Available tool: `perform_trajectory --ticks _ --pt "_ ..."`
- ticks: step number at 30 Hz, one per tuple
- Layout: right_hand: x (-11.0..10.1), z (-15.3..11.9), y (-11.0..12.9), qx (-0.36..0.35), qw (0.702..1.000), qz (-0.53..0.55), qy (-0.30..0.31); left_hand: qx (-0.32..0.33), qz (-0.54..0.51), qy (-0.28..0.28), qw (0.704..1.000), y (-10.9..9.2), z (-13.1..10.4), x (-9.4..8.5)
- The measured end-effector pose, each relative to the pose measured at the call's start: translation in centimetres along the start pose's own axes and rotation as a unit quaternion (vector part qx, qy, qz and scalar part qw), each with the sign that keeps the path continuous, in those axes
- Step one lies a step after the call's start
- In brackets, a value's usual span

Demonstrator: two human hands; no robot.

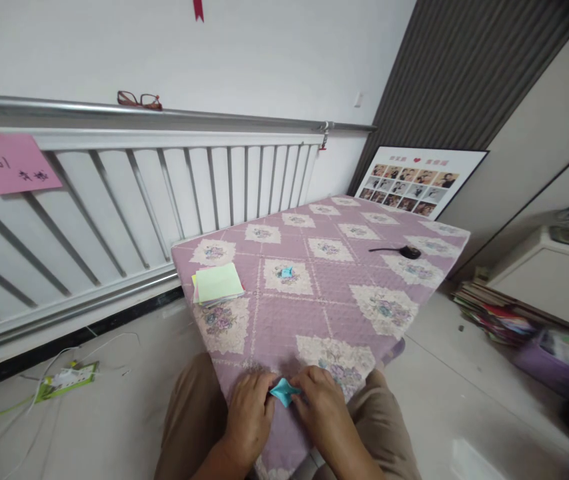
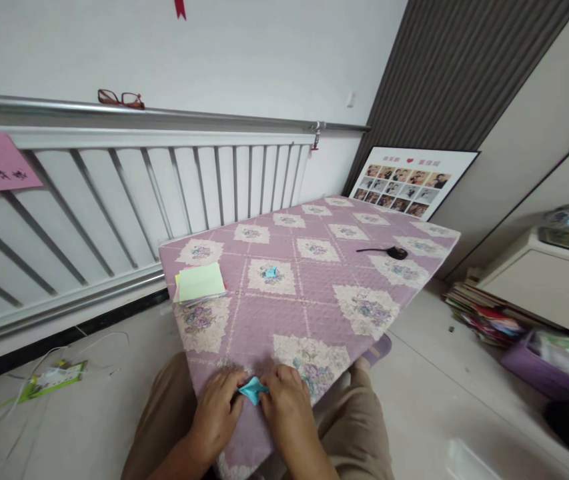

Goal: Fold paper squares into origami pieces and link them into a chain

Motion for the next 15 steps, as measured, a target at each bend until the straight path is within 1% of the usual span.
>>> perform_trajectory --ticks 4,6,8,11,13,15 --pt "0.8 0.2 1.1 -0.015 0.999 -0.044 0.008 0.001 -0.029 -0.019 0.999 0.5 -0.2 0.3" --pt "1.5 0.4 1.3 -0.021 0.997 -0.072 0.020 -0.008 -0.066 -0.016 0.998 1.2 0.0 0.6" --pt "1.9 0.7 1.2 -0.026 0.996 -0.084 0.033 -0.025 -0.104 -0.018 0.994 2.3 0.7 0.6" --pt "1.5 1.4 0.8 -0.034 0.996 -0.072 0.036 -0.041 -0.110 -0.041 0.992 3.7 3.0 -0.2" --pt "0.5 2.3 0.4 -0.038 0.997 -0.058 0.027 -0.034 -0.067 -0.045 0.996 4.0 5.3 -1.0" --pt "-0.6 3.3 -0.2 -0.039 0.998 -0.048 0.022 -0.026 -0.002 -0.025 0.999 3.8 7.9 -1.3"
Point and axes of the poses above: each hand's wrist, its own z-axis towards the middle knuckle, its own x-axis out of the palm, y = z × x, the point moved 8 cm from there along z, towards the middle knuckle, and after that the axes turned 8 degrees about z, right-handed, at the moved point
